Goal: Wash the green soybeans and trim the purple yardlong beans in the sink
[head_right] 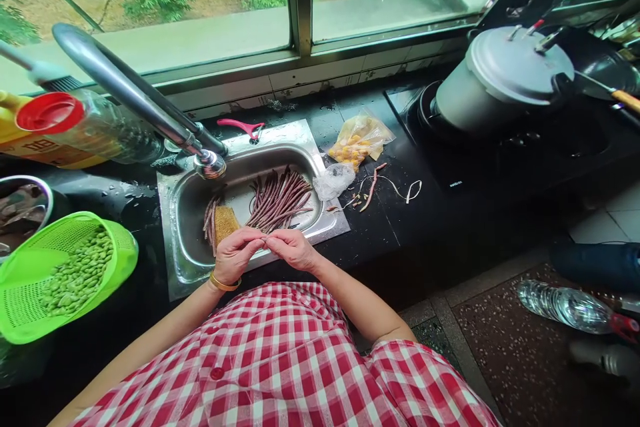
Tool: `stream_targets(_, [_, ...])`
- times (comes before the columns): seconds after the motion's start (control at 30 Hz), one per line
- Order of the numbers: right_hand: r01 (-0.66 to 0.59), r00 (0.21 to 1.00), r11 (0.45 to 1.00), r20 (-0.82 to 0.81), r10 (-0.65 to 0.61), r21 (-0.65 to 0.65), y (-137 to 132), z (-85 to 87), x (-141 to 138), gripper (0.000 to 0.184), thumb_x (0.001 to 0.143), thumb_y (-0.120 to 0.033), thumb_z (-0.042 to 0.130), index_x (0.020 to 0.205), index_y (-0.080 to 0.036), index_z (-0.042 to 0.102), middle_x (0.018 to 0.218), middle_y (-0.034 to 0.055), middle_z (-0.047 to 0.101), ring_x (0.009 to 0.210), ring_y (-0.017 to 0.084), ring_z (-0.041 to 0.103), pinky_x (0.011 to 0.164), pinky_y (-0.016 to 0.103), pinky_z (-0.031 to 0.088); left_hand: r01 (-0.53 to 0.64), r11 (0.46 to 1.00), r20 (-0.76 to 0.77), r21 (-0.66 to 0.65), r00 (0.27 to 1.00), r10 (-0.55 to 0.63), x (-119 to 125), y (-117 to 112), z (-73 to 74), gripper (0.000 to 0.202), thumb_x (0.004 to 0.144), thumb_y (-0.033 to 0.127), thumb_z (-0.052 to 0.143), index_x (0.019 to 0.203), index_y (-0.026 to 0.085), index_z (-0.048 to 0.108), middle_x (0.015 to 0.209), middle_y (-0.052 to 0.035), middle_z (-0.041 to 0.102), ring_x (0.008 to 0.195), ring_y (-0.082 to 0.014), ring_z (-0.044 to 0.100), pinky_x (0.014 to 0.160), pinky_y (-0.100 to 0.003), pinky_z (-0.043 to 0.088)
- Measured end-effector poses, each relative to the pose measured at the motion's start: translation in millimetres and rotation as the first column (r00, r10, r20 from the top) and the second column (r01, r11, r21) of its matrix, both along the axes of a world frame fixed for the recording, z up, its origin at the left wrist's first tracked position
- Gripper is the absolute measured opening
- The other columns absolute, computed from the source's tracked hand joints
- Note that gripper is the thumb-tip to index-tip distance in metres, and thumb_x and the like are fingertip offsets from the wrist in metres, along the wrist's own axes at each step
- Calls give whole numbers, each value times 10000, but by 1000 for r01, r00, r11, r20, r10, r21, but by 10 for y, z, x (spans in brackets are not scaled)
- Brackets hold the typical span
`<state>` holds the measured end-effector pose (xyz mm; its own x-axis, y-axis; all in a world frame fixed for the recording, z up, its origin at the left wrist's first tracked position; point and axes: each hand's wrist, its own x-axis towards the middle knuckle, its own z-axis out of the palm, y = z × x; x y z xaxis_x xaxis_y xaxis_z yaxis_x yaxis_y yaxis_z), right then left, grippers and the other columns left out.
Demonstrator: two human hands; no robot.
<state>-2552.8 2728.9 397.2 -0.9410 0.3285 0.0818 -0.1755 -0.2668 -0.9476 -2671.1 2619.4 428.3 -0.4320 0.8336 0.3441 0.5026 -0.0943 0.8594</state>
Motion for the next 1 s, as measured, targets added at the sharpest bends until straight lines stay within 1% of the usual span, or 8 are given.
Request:
stream_targets(0.23, [148,986,987,-84,-142,64,-50,72,-89,324,838,-425,482,698,-145,566,571,-25,430,523,79,376,513,233,330,-106,994,142,10,984,103,43,33,-8,82,777,222,616,783,178,684,717,-27,638,646,-120,574,596,-235,469])
stream_targets(0.3, [135,988,989,-77,-131,52,-40,69,-79,318,838,-418,485,702,-144,574,571,-24,433,521,78,377,514,232,328,-80,997,76,-6,994,80,11,23,24,100,794,227,597,798,176,683,734,-38,645,679,-130,581,625,-249,475])
stream_targets(0.4, [48,999,997,-9,-49,-55,12,47,-24,320,832,-432,488,747,-141,590,543,-36,411,487,71,346,476,223,296,59,995,-140,-80,988,-70,-80,8,110,140,822,214,563,902,184,674,831,-61,670,779,-149,595,712,-283,475])
stream_targets(0.53, [-78,987,994,135,87,-72,147,64,46,361,818,-469,476,763,-132,595,527,-43,407,465,66,333,452,216,265,161,970,-436,-181,871,-226,-185,46,233,180,852,211,513,976,186,641,850,-65,664,774,-147,578,712,-283,462])
stream_targets(0.63, [-152,957,984,261,124,90,249,111,55,389,823,-473,454,677,-130,565,534,-39,414,485,66,341,463,214,261,238,925,-597,-295,710,-373,-203,116,274,187,871,206,467,943,174,637,799,-64,647,712,-143,551,659,-269,444])
stream_targets(0.7, [-173,951,966,287,113,193,293,132,54,384,825,-462,456,652,-132,547,541,-41,410,506,68,352,481,213,272,267,903,-637,-336,642,-427,-195,162,262,190,877,198,450,917,169,634,777,-61,638,684,-141,537,638,-265,435])
stream_targets(0.8, [-118,974,966,218,67,230,303,129,58,370,846,-447,429,706,-133,566,548,-40,408,529,76,367,512,219,298,247,936,-630,-250,692,-351,-173,220,208,162,867,197,476,923,160,624,785,-63,644,698,-145,543,656,-269,441])
stream_targets(1.0, [219,967,970,110,-230,103,139,21,-22,397,836,-510,432,682,-155,523,565,-27,404,530,82,368,499,230,301,98,992,-446,-80,886,-124,-92,298,124,135,832,175,533,904,162,646,820,-62,672,754,-152,576,712,-282,450])
